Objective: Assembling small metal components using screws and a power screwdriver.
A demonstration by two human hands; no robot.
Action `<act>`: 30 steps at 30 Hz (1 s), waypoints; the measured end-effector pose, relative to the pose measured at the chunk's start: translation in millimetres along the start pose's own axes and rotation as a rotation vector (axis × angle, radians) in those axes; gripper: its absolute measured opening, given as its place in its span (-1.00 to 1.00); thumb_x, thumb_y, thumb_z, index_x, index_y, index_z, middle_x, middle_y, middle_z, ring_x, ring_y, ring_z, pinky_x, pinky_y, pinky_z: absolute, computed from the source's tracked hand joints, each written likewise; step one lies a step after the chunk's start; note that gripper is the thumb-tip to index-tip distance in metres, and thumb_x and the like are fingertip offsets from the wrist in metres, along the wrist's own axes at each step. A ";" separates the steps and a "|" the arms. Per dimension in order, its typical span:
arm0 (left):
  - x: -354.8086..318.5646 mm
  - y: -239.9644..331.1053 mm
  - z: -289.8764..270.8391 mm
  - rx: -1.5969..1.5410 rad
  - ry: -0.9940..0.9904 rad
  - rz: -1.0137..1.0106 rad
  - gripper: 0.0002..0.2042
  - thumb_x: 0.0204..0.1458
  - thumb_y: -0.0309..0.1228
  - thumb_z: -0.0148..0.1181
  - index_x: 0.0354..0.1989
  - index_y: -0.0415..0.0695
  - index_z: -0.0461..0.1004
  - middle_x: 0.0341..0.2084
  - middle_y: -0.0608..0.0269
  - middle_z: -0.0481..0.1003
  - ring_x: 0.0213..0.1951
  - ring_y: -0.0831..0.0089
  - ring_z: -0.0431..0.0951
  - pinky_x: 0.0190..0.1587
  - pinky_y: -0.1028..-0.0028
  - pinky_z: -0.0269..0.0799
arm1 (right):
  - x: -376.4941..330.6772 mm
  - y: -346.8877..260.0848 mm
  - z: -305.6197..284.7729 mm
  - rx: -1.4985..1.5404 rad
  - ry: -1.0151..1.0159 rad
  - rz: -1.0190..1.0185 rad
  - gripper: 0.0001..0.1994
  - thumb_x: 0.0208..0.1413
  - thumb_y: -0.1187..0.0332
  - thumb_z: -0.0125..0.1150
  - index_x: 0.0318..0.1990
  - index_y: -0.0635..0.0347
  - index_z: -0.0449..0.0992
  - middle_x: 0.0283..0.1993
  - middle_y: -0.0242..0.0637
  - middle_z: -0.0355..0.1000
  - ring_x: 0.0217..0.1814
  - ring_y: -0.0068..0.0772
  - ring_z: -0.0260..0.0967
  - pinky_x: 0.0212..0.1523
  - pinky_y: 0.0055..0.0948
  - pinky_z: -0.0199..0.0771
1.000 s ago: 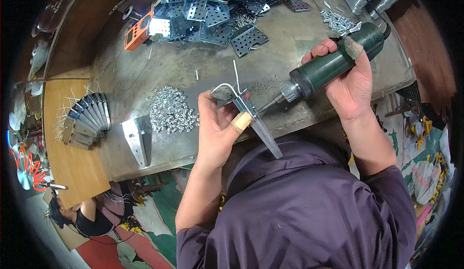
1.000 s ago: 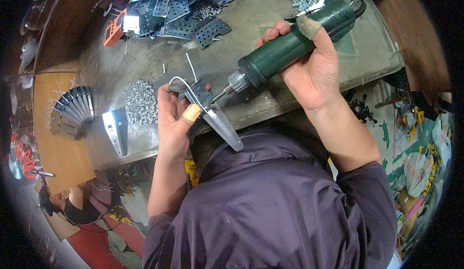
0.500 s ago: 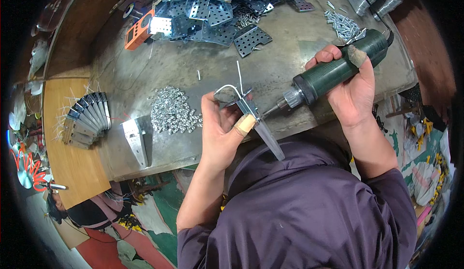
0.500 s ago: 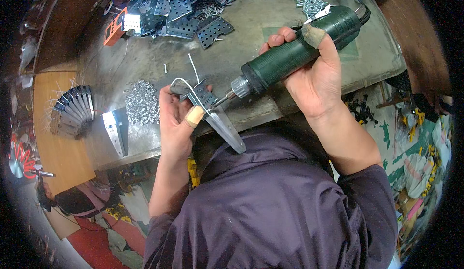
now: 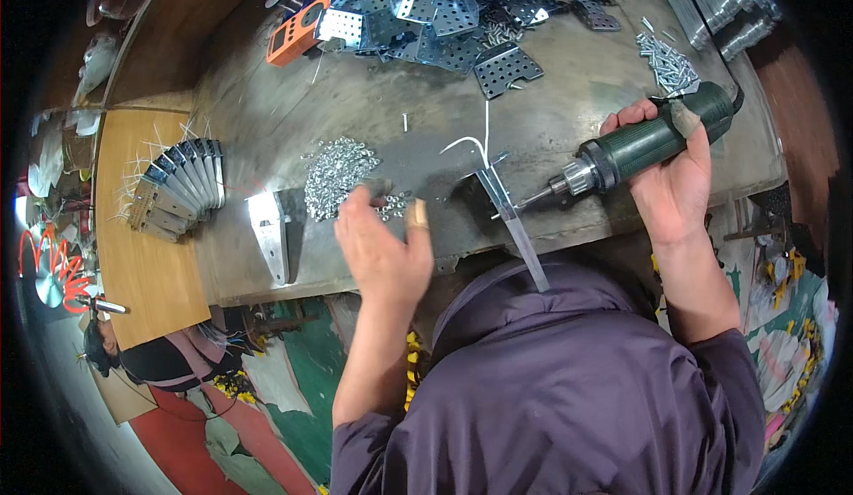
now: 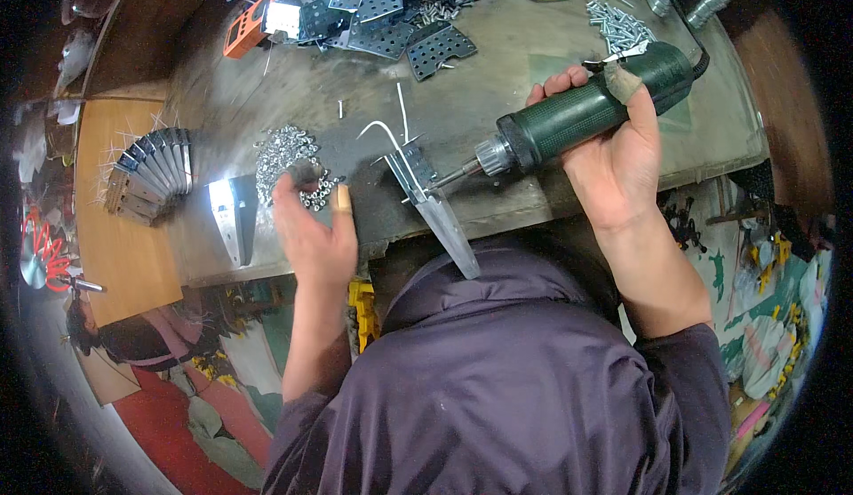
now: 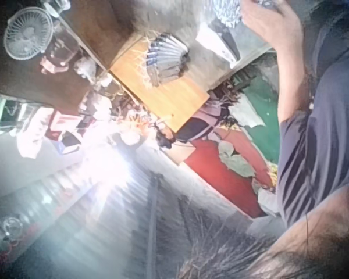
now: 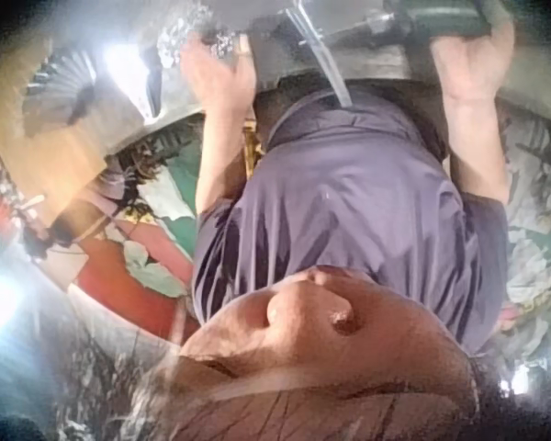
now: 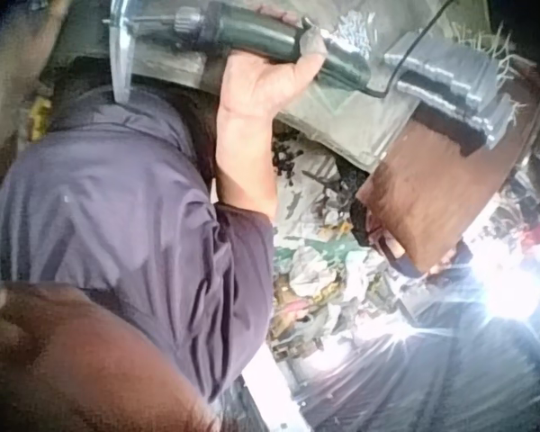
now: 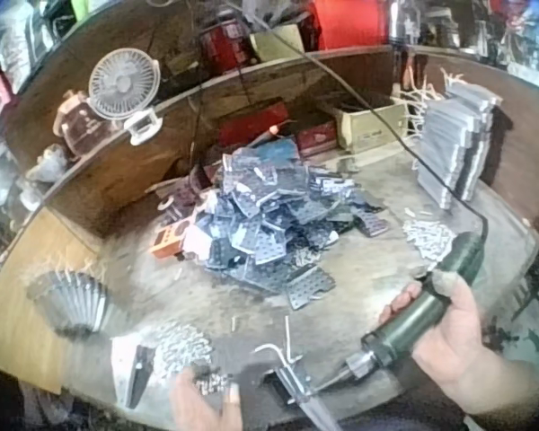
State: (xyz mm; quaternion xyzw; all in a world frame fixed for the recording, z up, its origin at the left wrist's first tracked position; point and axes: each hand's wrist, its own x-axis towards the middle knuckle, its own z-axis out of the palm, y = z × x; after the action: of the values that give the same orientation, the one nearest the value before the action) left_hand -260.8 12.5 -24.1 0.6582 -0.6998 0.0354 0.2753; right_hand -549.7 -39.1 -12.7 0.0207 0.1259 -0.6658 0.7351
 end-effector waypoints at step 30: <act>-1.4 40.7 9.9 -2.090 -0.503 -0.874 -0.81 0.03 -0.61 0.09 -0.25 -0.06 0.27 -0.33 0.25 0.45 -0.27 0.43 0.49 -0.22 0.51 0.46 | 2.8 -0.3 -5.5 0.045 -0.063 0.024 -0.70 0.09 0.28 0.05 -0.22 0.41 0.29 -0.22 -0.11 0.33 -0.09 -0.22 0.29 0.22 -0.05 0.18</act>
State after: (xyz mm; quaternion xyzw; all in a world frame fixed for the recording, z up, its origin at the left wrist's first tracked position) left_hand -302.5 14.9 -20.3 0.2839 -0.1358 -0.7898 0.5264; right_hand -550.6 -40.8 -18.6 0.0180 0.0873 -0.6600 0.7459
